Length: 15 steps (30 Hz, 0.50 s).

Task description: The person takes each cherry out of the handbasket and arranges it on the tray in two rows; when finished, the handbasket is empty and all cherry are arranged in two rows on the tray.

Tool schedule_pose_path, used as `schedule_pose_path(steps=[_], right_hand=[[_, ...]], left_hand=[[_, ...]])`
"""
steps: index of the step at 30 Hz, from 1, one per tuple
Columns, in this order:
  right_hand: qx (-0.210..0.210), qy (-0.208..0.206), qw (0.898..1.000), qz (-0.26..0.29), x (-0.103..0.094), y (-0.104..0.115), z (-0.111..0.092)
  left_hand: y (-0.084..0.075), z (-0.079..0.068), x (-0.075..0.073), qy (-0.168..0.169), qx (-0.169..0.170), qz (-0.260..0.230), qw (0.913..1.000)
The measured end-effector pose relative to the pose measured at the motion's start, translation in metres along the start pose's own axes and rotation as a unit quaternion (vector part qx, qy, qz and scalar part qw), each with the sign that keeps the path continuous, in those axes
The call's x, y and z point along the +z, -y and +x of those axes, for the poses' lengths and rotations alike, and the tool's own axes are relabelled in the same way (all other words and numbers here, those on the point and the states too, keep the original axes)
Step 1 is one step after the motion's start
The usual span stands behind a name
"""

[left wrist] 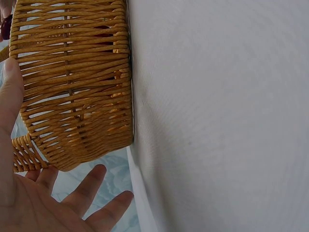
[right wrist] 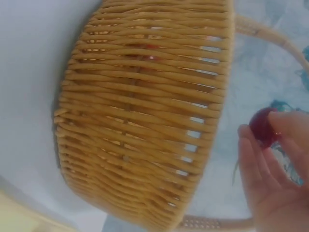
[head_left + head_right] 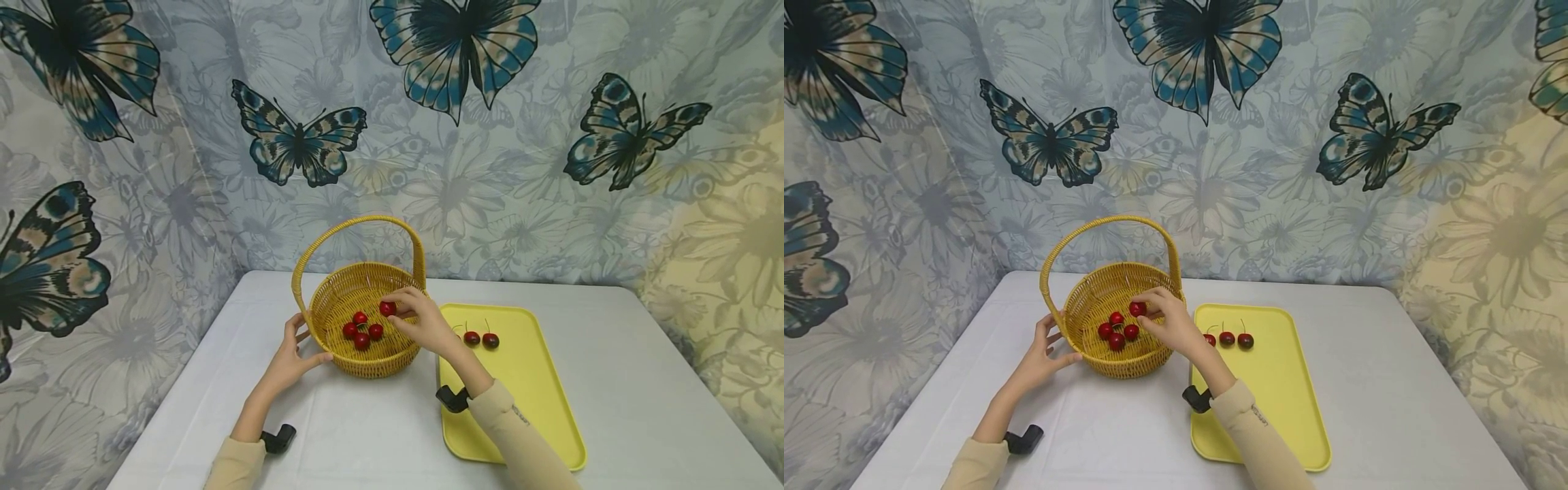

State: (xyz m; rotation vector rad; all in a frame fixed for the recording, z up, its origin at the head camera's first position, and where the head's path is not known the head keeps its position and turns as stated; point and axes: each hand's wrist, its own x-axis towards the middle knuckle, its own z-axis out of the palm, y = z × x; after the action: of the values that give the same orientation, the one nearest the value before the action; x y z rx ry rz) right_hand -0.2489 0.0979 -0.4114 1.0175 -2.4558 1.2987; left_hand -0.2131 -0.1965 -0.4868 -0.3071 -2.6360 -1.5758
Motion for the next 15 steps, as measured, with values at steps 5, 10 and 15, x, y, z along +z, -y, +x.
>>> schedule_pose_path(steps=[5,10,15], right_hand=[[0.002,-0.021,1.000,0.003,-0.005,0.003,-0.005],[0.025,-0.038,0.999,-0.006,-0.012,0.001,-0.014],[0.028,-0.045,0.998,-0.021,-0.021,-0.007,-0.024]], left_hand=[[0.000,-0.001,-0.001,-0.001,-0.001,0.000,1.0000],[-0.001,-0.001,0.000,0.001,-0.001,-0.001,1.0000],[-0.001,-0.001,0.001,0.001,-0.002,0.002,1.0000]])
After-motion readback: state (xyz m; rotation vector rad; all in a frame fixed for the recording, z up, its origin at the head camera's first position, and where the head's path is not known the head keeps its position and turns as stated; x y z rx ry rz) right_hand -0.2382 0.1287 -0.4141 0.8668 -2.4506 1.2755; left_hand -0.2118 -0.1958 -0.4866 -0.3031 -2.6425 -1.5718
